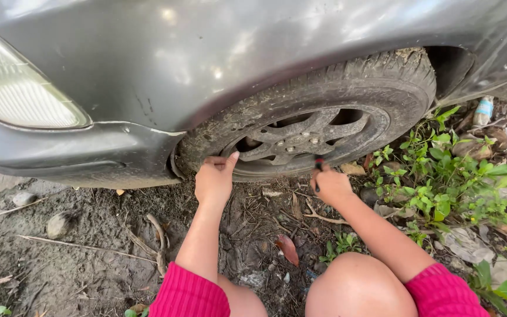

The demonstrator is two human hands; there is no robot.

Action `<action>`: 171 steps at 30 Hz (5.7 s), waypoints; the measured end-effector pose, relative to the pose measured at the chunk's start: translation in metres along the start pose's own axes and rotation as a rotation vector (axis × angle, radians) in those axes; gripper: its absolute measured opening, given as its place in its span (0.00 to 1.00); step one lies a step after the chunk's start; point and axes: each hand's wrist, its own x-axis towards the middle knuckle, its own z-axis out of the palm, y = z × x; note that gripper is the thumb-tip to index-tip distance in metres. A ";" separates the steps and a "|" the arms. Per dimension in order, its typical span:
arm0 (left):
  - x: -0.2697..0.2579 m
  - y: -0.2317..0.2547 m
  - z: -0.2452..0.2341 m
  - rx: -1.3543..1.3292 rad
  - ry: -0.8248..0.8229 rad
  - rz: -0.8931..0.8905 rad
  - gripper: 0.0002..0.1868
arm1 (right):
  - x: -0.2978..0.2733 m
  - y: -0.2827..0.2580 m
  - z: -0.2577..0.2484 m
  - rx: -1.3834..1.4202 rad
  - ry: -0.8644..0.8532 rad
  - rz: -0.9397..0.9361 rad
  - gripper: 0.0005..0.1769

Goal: The person cleans the front wheel of a car using a brush and a small pot of liquid, then moves to the engine bay to wipe the front bumper area with a cloth. Finally, they return to the wheel to continue scrubbing with the brush.

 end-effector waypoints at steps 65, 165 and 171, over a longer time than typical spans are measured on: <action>0.013 0.005 0.023 -0.339 -0.051 -0.031 0.32 | -0.049 0.027 -0.058 0.255 0.833 -0.466 0.15; -0.002 -0.082 0.044 0.785 -0.135 -0.344 0.18 | -0.093 -0.148 -0.150 0.601 -0.326 -0.326 0.28; -0.086 -0.134 0.019 0.409 -0.129 -0.418 0.20 | -0.147 -0.146 -0.082 0.509 -0.536 -0.095 0.24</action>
